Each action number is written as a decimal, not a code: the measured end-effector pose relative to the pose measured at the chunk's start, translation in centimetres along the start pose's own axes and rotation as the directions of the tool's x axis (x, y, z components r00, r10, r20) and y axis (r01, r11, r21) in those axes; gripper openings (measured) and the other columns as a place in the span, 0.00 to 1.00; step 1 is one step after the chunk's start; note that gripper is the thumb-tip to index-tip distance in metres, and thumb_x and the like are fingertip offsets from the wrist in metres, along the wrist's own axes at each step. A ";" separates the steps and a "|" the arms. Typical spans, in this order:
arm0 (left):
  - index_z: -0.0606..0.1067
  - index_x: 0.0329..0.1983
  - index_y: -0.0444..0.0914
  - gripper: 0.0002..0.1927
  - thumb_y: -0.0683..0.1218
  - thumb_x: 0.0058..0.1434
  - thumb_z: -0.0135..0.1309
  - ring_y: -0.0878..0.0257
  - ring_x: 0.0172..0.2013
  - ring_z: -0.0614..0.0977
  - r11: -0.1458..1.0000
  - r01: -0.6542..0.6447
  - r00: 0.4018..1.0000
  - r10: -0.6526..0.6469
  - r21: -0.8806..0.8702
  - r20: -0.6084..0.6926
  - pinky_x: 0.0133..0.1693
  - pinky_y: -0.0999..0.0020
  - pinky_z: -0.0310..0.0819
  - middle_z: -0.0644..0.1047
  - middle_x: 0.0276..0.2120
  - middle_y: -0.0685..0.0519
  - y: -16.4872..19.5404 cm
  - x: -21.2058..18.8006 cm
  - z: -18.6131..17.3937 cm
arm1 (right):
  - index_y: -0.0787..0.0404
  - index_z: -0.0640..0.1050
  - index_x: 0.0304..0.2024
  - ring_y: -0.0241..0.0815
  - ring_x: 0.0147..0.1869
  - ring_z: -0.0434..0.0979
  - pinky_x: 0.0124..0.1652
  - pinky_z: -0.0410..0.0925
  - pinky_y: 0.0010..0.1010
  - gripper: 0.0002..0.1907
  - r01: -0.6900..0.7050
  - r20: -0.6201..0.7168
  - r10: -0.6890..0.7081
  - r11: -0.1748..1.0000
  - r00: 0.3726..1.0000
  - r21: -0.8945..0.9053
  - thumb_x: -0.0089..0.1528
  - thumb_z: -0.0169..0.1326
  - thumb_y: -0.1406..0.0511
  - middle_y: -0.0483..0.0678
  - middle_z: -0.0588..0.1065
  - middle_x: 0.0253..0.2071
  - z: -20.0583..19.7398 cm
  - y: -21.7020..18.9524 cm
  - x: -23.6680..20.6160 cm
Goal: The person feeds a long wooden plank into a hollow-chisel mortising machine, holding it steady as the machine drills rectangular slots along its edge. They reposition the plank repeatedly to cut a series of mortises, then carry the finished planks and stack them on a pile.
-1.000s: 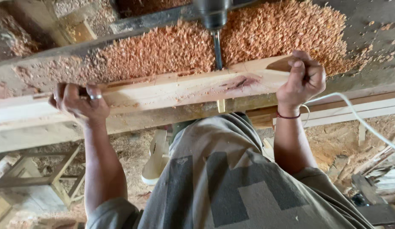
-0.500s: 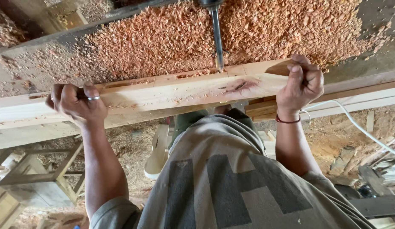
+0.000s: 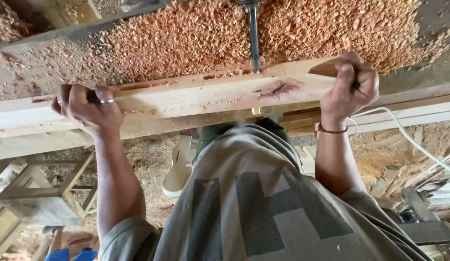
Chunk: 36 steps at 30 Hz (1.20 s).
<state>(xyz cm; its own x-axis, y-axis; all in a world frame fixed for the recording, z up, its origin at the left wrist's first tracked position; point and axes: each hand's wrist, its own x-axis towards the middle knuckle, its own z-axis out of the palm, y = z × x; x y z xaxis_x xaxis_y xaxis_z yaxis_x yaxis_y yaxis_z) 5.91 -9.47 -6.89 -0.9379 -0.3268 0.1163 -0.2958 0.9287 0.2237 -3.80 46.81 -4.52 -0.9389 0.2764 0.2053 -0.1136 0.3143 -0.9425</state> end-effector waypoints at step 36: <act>0.66 0.22 0.50 0.33 0.75 0.73 0.34 0.58 0.28 0.68 0.995 0.095 0.988 -0.098 -0.030 -0.120 0.49 0.55 0.60 0.69 0.23 0.56 2.8 0.0 -0.3 | 0.58 0.74 0.30 0.32 0.31 0.69 0.33 0.63 0.24 0.18 0.089 0.257 0.032 0.890 0.966 -0.448 0.70 0.57 0.55 0.50 0.84 0.44 -1.4 -3.0 3.0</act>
<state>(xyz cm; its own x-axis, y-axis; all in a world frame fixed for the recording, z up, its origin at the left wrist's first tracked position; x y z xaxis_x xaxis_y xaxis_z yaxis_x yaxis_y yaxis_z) 5.10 -6.94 -5.99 -0.8758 -0.4350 0.2092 -0.3782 0.8877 0.2624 -5.81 48.00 -0.75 -0.9940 0.0437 0.1002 -0.0395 0.7112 -0.7019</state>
